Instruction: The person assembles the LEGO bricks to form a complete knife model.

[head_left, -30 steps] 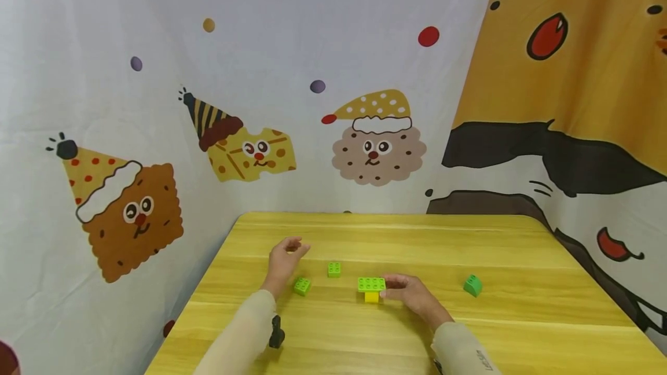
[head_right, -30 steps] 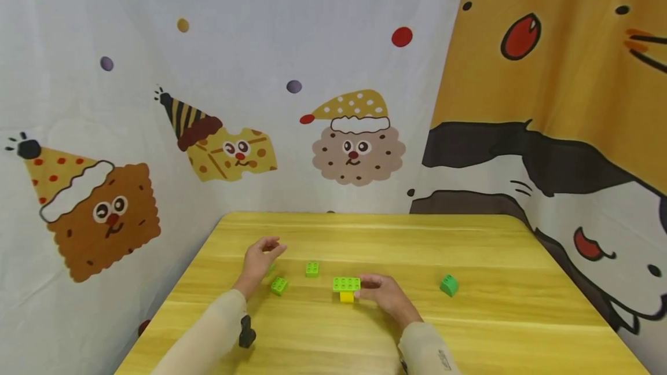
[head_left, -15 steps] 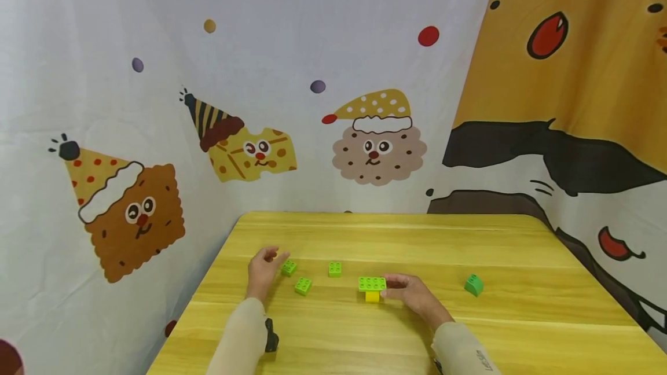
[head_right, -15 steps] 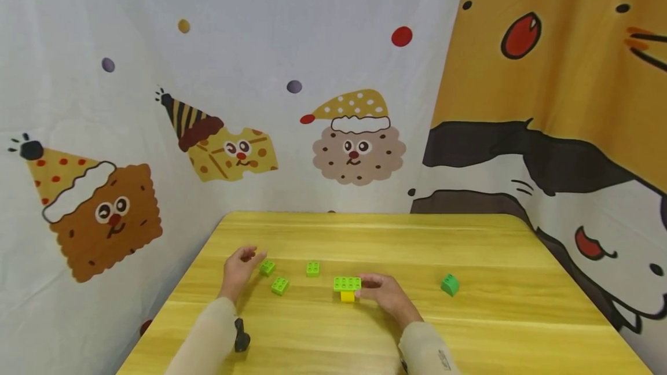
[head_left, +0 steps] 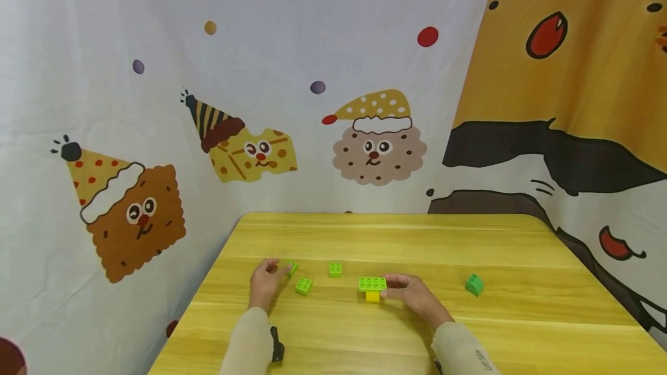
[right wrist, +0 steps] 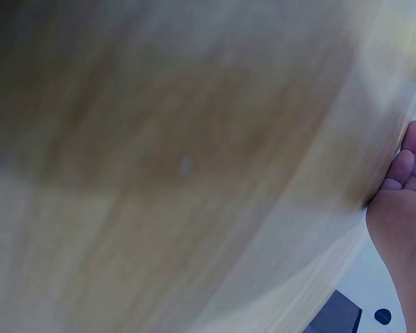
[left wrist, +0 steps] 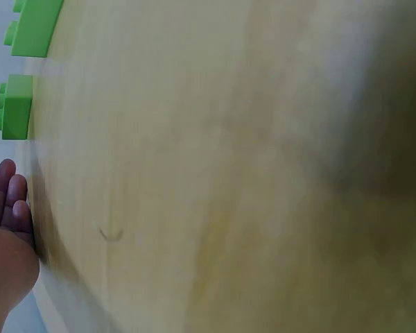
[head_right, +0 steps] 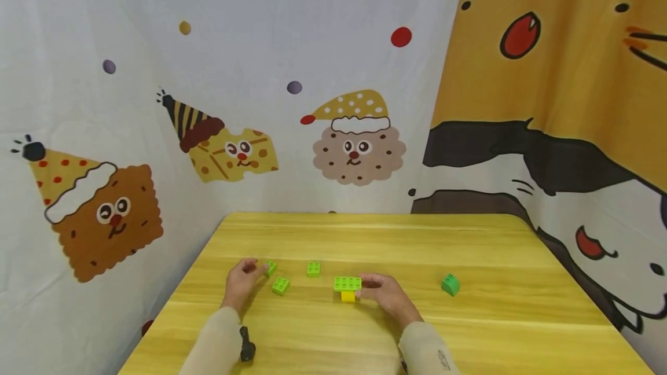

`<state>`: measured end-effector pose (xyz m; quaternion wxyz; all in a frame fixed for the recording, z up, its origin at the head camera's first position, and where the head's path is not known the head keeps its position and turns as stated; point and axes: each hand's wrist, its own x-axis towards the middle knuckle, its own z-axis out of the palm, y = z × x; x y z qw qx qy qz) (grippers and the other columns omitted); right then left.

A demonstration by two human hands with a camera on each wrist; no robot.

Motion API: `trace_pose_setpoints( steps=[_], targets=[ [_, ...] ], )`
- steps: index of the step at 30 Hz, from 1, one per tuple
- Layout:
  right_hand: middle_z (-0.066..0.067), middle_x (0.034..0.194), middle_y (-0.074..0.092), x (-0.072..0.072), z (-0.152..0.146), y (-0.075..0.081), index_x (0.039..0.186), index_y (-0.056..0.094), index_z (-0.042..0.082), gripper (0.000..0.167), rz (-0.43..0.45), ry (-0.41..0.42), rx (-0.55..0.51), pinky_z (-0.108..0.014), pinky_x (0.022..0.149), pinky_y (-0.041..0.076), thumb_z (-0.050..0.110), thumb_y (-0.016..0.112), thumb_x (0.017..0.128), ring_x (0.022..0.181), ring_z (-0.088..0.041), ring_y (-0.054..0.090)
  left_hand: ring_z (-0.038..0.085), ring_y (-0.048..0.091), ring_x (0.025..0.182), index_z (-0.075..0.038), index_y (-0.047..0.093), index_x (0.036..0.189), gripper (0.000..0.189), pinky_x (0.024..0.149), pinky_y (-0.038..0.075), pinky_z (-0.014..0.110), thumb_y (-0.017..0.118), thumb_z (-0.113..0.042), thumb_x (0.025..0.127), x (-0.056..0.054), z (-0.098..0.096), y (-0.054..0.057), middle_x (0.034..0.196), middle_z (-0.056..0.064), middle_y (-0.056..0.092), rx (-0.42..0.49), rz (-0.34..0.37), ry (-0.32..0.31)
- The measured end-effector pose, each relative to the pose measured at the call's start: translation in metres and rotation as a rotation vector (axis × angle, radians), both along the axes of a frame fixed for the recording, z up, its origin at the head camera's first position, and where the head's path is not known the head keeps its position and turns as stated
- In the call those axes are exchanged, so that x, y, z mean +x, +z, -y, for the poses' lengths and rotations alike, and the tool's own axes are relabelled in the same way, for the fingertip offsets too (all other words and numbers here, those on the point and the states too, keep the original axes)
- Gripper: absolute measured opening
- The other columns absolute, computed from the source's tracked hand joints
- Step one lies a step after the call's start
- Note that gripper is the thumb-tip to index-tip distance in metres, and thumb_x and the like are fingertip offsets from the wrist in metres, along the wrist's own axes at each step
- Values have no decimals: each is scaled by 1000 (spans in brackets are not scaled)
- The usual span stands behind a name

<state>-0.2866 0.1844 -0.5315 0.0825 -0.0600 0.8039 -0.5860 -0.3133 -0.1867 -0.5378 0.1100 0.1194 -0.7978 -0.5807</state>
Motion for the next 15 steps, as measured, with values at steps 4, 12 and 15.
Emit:
trace_pose_setpoints(
  steps=[4,12,15],
  targets=[
    [-9,112,68,0,0,0,126,65,-2,49,-6,7,-2,-42,90,48,17,81,84,100,-22,62,35,52,116,4,60,125,49,99,42,51,77,-22,88,1,-2,-1,124,22,57,-3,5,15],
    [-10,113,68,0,0,-1,126,65,-3,50,-1,14,-23,-40,88,49,17,81,84,99,-21,62,34,52,111,3,59,126,50,93,43,50,76,-24,89,5,-6,-1,121,21,57,29,3,33],
    [-10,114,67,0,0,-1,127,64,-2,52,5,10,-20,-40,89,49,19,81,84,101,-21,62,34,52,111,4,59,126,49,93,44,49,77,-23,89,6,-8,-2,121,21,57,23,-1,37]
  ],
)
